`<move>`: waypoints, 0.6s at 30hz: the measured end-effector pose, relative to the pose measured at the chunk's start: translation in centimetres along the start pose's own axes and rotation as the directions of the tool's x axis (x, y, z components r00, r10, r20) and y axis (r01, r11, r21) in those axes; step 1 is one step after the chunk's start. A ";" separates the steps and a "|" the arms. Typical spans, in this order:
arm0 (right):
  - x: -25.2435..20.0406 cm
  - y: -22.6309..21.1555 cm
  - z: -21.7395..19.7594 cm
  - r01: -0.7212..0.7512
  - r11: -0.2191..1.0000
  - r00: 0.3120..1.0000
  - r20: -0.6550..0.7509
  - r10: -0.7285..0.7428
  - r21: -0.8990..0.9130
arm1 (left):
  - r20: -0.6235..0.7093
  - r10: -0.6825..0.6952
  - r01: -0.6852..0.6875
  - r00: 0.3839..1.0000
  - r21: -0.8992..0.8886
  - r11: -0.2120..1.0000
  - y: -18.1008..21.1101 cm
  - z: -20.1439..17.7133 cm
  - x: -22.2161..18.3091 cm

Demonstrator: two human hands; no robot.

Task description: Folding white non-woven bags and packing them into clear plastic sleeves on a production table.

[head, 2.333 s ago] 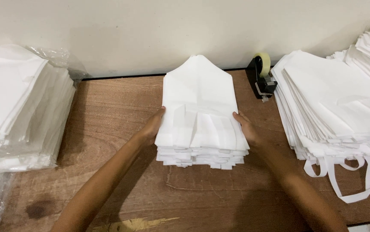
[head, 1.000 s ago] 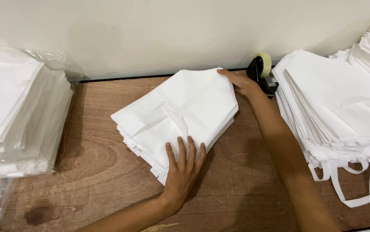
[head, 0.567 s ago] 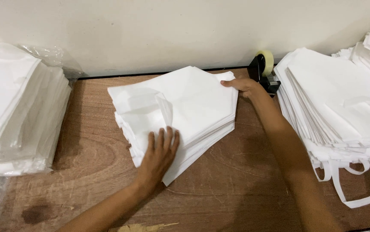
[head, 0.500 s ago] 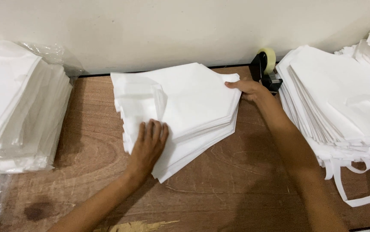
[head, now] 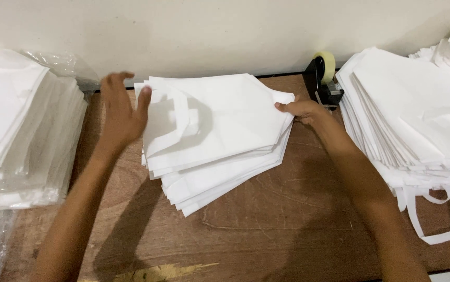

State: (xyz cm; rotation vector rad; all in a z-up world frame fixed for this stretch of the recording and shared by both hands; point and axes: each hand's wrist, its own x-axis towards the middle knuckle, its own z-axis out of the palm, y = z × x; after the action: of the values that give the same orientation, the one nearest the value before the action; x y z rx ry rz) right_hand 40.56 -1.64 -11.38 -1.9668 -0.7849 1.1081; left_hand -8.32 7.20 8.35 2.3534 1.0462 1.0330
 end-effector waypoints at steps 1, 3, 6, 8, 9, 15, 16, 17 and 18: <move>0.5 0.7 -0.1 -0.004 1.000 1.000 0.000 0.004 0.000 | 0.003 -0.002 0.002 1.000 -0.001 1.000 -1.4 1.1 2.5; 1.8 1.5 -0.5 -0.008 0.998 1.000 -0.024 0.006 -0.067 | 0.343 -0.220 0.121 0.913 0.288 0.950 -4.2 3.2 8.1; -1.6 -0.1 0.5 0.024 0.999 0.999 -0.040 -0.026 -0.036 | 0.647 -0.457 0.131 0.611 0.486 0.864 -3.3 7.9 13.8; -4.6 -1.1 0.6 0.053 0.999 0.995 -0.083 -0.053 -0.001 | 0.692 -0.479 0.131 0.539 0.494 0.860 -2.4 9.5 14.8; -6.1 -1.5 0.7 0.082 0.996 0.990 -0.119 -0.077 0.031 | 0.731 -0.504 0.135 0.460 0.504 0.853 -2.0 10.5 15.0; -23.2 -3.5 8.5 0.742 0.371 0.474 0.045 -0.879 -0.558 | 0.732 -0.567 0.144 0.377 0.558 0.817 8.7 7.5 12.4; -24.0 -2.5 10.5 0.739 0.370 0.473 0.044 -0.880 -0.563 | 0.735 -0.562 0.142 0.380 0.554 0.820 7.3 7.9 12.8; -24.9 -1.6 12.5 0.721 0.051 0.313 0.259 -0.914 -0.691 | 0.790 -0.435 -0.101 0.432 0.522 0.847 6.0 8.4 13.3; -25.9 -0.4 14.9 0.638 -0.272 0.178 0.482 -0.858 -0.720 | 0.844 -0.305 -0.342 0.441 0.472 0.813 4.5 8.8 13.5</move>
State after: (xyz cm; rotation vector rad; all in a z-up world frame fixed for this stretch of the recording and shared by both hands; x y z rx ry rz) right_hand 15.88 -17.27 -5.08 -1.4024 -2.3927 -0.6060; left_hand 6.54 14.10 11.48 2.7317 0.8953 -0.7834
